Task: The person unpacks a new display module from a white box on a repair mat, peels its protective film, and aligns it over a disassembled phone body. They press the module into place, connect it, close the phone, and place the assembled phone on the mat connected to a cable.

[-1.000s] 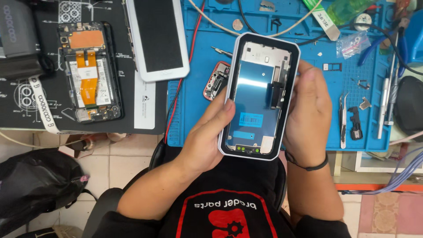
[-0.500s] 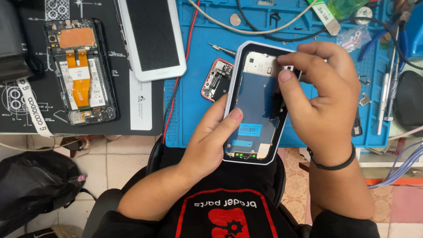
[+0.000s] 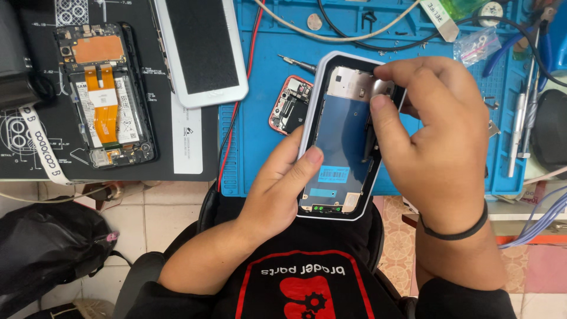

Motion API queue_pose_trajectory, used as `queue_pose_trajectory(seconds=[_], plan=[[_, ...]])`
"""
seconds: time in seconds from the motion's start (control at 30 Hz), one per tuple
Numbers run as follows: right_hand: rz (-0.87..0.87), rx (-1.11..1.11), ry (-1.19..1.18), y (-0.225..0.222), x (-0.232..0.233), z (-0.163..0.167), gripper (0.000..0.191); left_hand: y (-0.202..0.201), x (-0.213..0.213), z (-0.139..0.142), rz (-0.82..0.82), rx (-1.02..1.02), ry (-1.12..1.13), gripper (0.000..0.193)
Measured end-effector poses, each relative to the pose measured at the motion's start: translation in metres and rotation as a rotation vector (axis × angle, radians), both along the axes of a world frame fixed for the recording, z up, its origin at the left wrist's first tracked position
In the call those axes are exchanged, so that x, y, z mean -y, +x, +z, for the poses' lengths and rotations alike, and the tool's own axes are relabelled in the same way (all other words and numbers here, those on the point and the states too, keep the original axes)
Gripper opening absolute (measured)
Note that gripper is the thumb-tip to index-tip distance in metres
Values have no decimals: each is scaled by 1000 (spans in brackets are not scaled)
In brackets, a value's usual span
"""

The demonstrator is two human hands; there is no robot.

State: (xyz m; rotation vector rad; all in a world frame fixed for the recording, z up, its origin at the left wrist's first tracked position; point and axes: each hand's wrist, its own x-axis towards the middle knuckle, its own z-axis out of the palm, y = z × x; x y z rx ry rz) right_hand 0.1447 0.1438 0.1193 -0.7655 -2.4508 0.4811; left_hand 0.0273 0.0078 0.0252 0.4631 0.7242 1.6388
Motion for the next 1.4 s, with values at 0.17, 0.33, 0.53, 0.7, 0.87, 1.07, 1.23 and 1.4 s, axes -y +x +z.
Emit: queue_pose_trajectory(seconds=[0.17, 0.33, 0.53, 0.7, 0.87, 1.07, 1.23, 1.4], plan=[[-32, 45, -78, 0, -9, -1, 18, 0, 0, 0, -5, -6, -20, 48], [80, 55, 25, -1, -21, -7, 14, 0, -1, 3, 4, 59, -45, 50], [51, 24, 62, 7, -15, -12, 12, -1, -1, 4, -4, 23, -22, 48], [35, 23, 171, 3, -11, -16, 8, -2, 0, 4, 12, 39, -34, 47], [38, 19, 168, -1, -10, -12, 5, -4, -3, 2, 57, 82, -63, 47], [41, 11, 163, -3, -6, -17, 7, -4, 0, 0, 45, 73, -52, 47], [27, 51, 184, -1, -14, -22, 8, -2, 1, -2, 26, 104, -42, 47], [58, 39, 150, -11, -33, -30, 15, 1, -3, -4, 56, 84, -66, 48]])
